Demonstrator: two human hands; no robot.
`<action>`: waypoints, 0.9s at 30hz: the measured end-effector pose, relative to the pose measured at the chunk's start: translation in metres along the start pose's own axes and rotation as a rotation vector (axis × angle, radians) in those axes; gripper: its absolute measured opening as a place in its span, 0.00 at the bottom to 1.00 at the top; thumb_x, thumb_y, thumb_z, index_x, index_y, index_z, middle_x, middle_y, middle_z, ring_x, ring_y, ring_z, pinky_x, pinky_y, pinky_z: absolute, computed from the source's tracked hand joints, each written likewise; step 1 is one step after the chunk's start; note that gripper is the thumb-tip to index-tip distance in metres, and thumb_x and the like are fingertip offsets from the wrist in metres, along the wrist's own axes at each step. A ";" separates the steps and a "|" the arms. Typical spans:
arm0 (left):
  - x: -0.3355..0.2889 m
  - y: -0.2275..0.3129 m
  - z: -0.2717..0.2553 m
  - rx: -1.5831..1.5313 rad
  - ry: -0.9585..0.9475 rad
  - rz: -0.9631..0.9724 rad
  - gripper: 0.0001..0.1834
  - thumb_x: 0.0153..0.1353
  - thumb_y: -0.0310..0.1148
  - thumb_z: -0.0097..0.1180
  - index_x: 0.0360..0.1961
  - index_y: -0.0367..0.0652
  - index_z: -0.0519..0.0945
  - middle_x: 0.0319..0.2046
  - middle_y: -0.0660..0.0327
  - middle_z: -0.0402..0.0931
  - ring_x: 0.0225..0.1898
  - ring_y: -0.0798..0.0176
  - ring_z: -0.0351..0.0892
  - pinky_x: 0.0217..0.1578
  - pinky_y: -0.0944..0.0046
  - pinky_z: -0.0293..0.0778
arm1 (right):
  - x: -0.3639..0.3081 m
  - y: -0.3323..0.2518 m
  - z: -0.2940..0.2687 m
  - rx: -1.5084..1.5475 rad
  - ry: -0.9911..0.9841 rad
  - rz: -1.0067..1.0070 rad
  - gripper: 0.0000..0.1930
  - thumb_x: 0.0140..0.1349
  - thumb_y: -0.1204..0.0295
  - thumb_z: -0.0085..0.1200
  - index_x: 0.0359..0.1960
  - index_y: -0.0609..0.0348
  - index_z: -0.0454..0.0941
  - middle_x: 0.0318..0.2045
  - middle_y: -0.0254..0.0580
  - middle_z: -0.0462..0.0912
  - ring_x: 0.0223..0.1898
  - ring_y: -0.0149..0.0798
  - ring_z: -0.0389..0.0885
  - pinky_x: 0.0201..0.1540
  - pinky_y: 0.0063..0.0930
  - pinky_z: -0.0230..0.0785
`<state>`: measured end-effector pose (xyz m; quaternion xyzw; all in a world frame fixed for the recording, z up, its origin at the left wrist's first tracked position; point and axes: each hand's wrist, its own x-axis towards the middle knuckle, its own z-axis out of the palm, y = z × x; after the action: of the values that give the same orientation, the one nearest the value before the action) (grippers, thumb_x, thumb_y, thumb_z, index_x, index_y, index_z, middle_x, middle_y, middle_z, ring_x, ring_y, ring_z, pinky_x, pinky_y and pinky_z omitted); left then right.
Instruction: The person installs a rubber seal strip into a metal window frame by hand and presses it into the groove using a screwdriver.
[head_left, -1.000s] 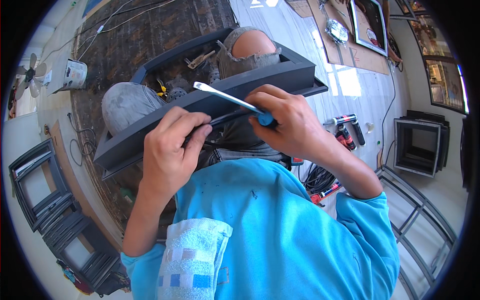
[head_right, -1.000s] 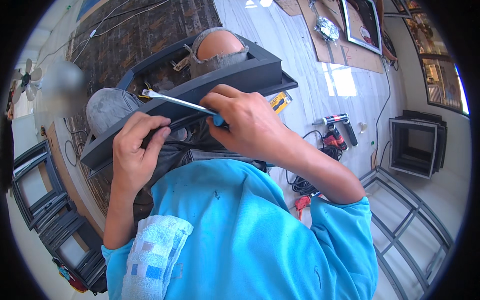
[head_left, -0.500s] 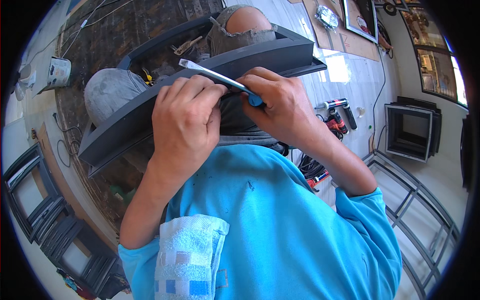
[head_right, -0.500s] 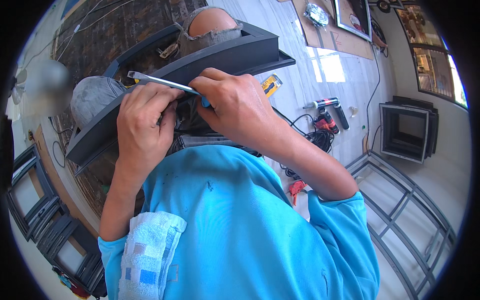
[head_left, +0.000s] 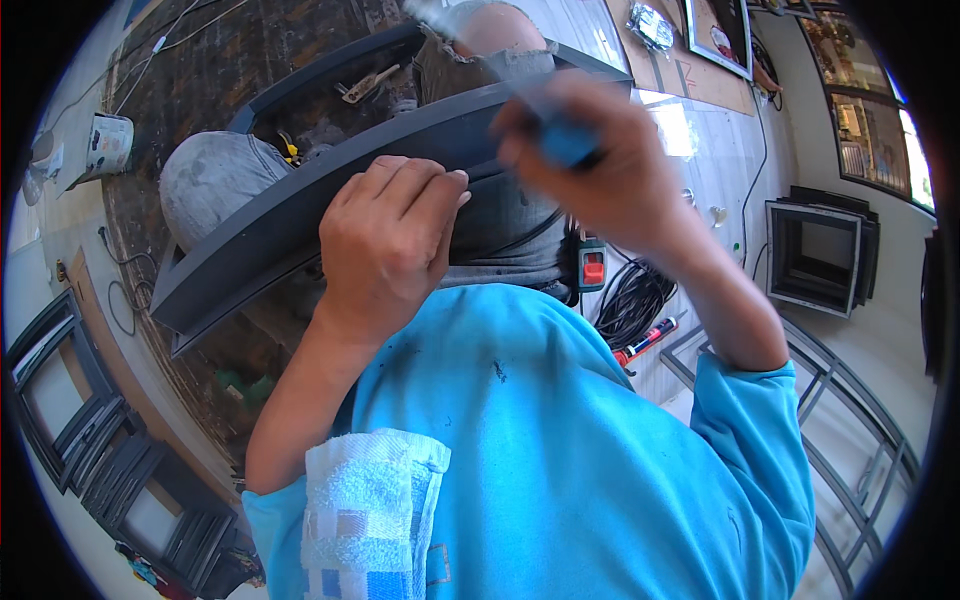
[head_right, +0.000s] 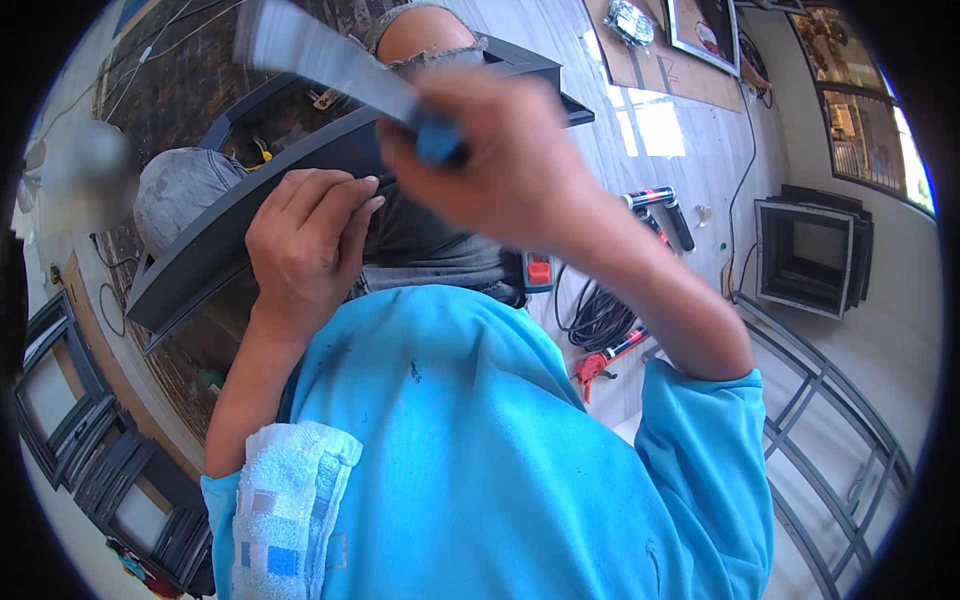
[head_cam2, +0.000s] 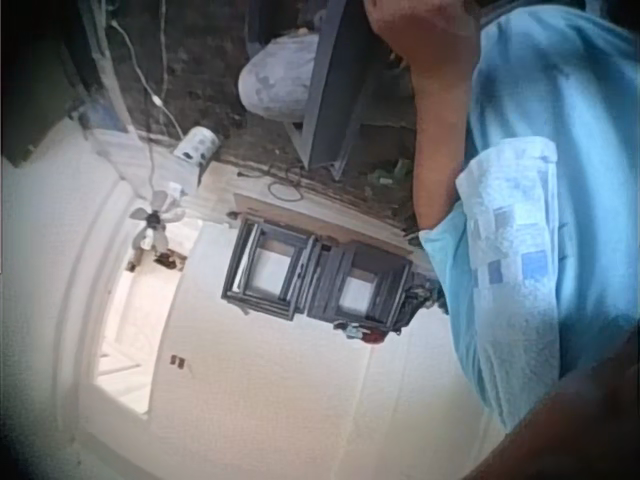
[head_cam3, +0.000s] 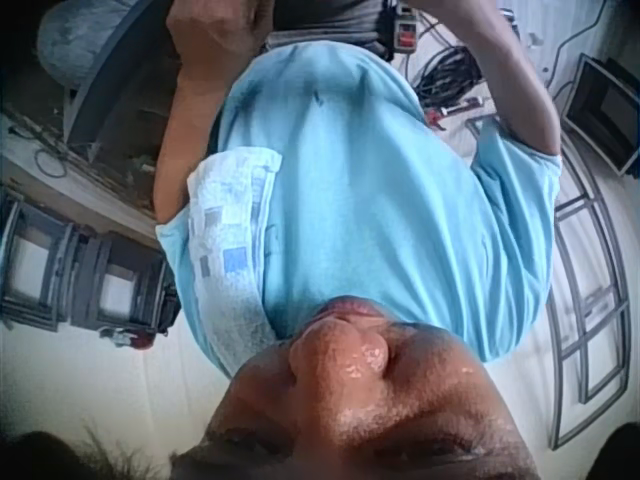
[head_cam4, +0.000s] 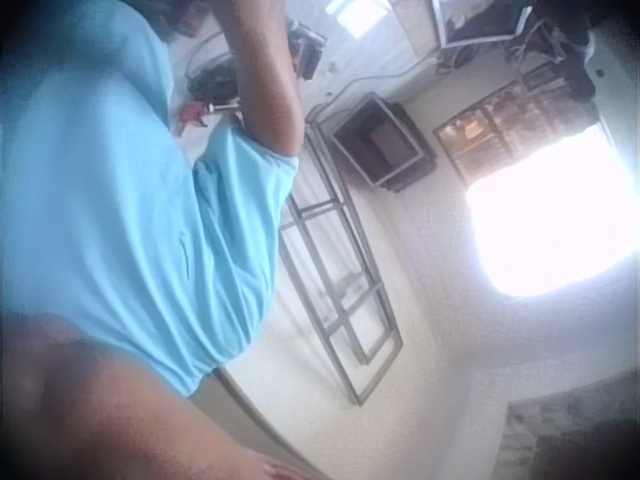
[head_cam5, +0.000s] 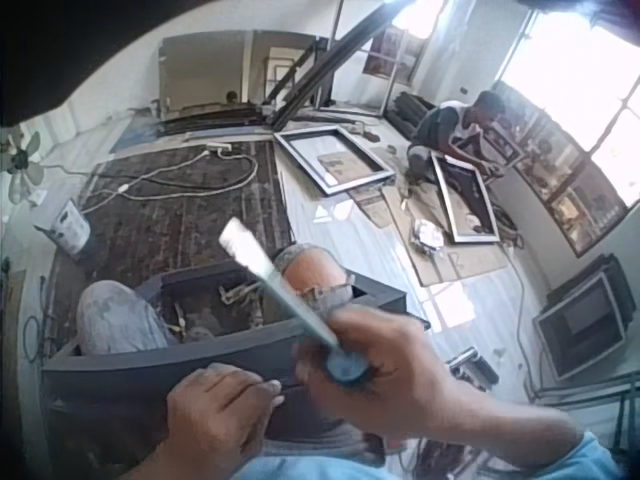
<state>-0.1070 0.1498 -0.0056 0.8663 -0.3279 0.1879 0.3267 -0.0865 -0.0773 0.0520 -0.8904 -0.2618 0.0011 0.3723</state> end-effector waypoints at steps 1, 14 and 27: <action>-0.002 0.000 0.002 -0.044 0.025 -0.023 0.07 0.55 0.26 0.67 0.36 0.43 0.84 0.33 0.63 0.80 0.36 0.58 0.81 0.35 0.57 0.75 | 0.007 0.000 -0.016 0.295 0.106 0.050 0.11 0.68 0.73 0.58 0.50 0.62 0.78 0.37 0.41 0.82 0.34 0.35 0.83 0.37 0.30 0.76; 0.007 0.002 -0.002 -0.053 -0.080 -0.060 0.07 0.53 0.24 0.67 0.31 0.43 0.80 0.28 0.61 0.74 0.31 0.55 0.78 0.32 0.55 0.73 | 0.041 0.005 -0.002 0.453 -0.024 0.219 0.14 0.71 0.76 0.54 0.55 0.60 0.67 0.38 0.38 0.77 0.39 0.29 0.74 0.41 0.26 0.68; -0.001 0.005 -0.003 -0.043 -0.031 -0.074 0.07 0.56 0.25 0.70 0.32 0.39 0.81 0.28 0.58 0.76 0.29 0.54 0.79 0.29 0.57 0.76 | 0.051 -0.013 -0.004 0.326 0.147 0.096 0.11 0.73 0.72 0.55 0.50 0.63 0.70 0.35 0.37 0.78 0.36 0.31 0.78 0.37 0.26 0.71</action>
<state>-0.1115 0.1499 -0.0023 0.8733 -0.3047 0.1551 0.3470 -0.0477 -0.0485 0.0730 -0.8274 -0.1874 -0.0040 0.5294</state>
